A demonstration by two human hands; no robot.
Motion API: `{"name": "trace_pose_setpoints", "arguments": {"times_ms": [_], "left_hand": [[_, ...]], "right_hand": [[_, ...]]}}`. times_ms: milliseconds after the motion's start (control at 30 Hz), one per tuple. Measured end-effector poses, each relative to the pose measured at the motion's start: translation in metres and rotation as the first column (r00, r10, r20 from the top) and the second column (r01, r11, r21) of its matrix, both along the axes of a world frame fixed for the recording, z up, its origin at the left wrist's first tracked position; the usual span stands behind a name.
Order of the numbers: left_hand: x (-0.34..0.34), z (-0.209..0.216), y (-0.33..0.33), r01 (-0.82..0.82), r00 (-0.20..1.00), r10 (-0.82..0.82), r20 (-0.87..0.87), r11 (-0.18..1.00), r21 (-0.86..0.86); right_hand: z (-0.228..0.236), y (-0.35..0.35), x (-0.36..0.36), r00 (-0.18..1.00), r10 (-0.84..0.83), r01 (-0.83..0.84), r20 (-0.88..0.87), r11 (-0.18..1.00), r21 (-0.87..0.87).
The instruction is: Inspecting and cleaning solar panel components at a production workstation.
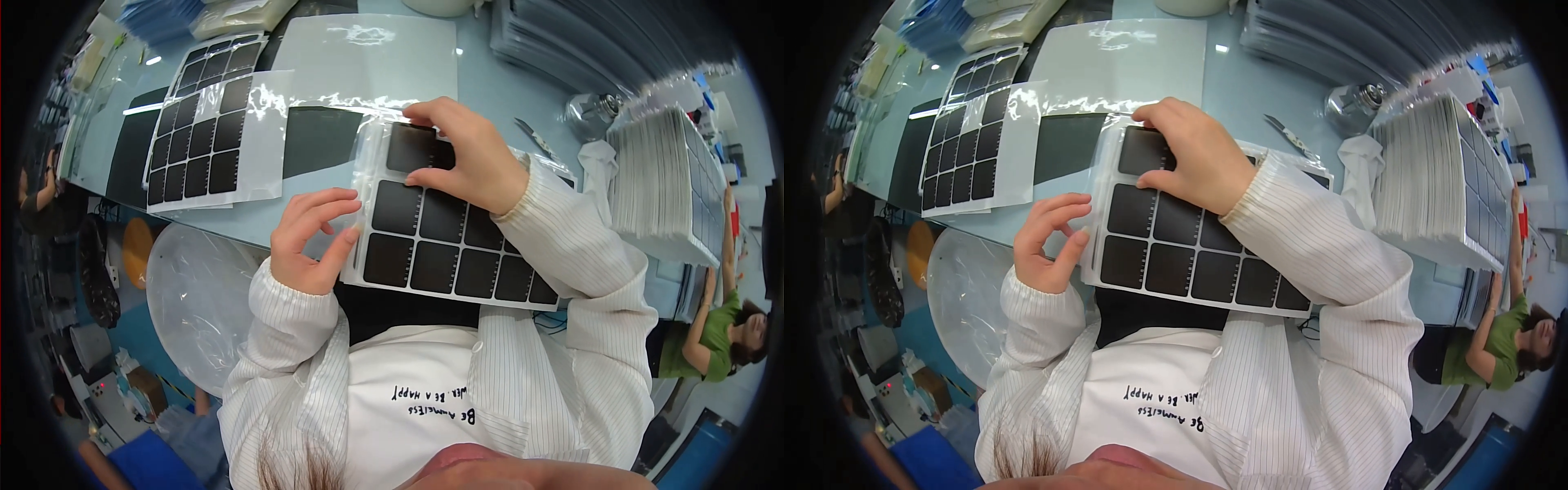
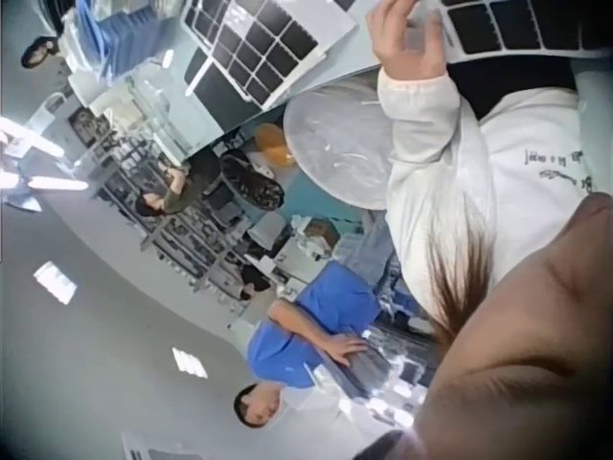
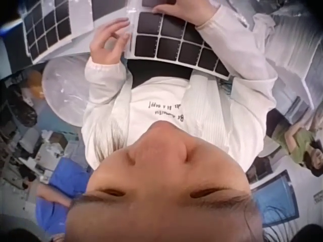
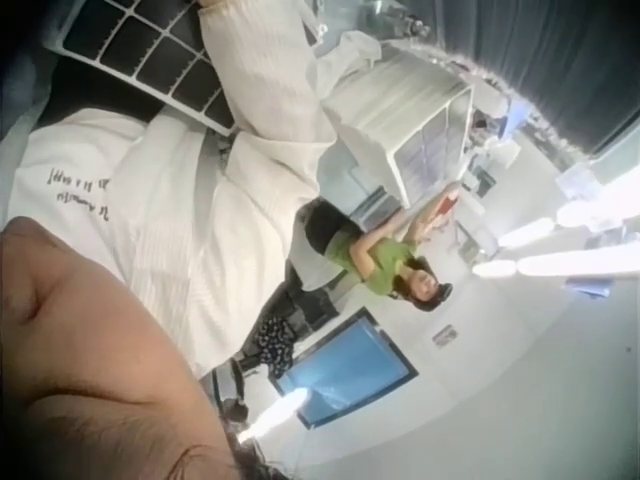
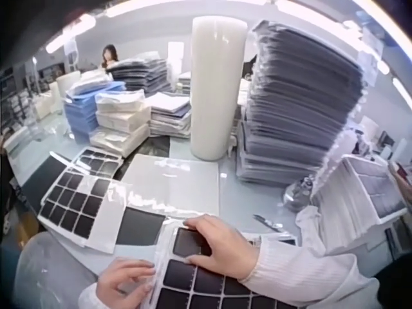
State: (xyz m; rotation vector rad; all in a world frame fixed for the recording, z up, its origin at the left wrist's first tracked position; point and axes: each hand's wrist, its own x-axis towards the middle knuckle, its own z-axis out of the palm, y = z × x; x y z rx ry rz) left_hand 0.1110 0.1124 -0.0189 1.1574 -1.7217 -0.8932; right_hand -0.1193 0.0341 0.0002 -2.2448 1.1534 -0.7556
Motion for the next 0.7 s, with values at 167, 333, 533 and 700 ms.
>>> {"name": "trace_pose_setpoints", "arguments": {"times_ms": [167,333,533,700], "left_hand": [[-0.006,-0.002,-0.001,0.064,0.973,-0.026,0.229,0.985,-0.161],[-0.007,-0.003,0.002,0.074,0.963,-0.027,0.267,0.983,-0.169],[-0.008,-0.003,0.002,0.095,0.954,-0.038,0.297,0.979,-0.18],[-0.009,-0.003,0.003,0.094,0.955,-0.042,0.293,0.982,-0.166]], "right_hand": [[-0.013,-0.001,0.001,0.999,0.011,-0.009,0.035,0.998,-0.063],[-0.016,0.002,0.001,0.999,-0.008,0.011,0.035,0.996,-0.093],[-0.018,0.001,0.001,0.999,0.001,0.003,0.045,0.995,-0.097],[-0.019,0.003,0.001,1.0,-0.005,0.007,0.021,0.994,-0.108]]}}
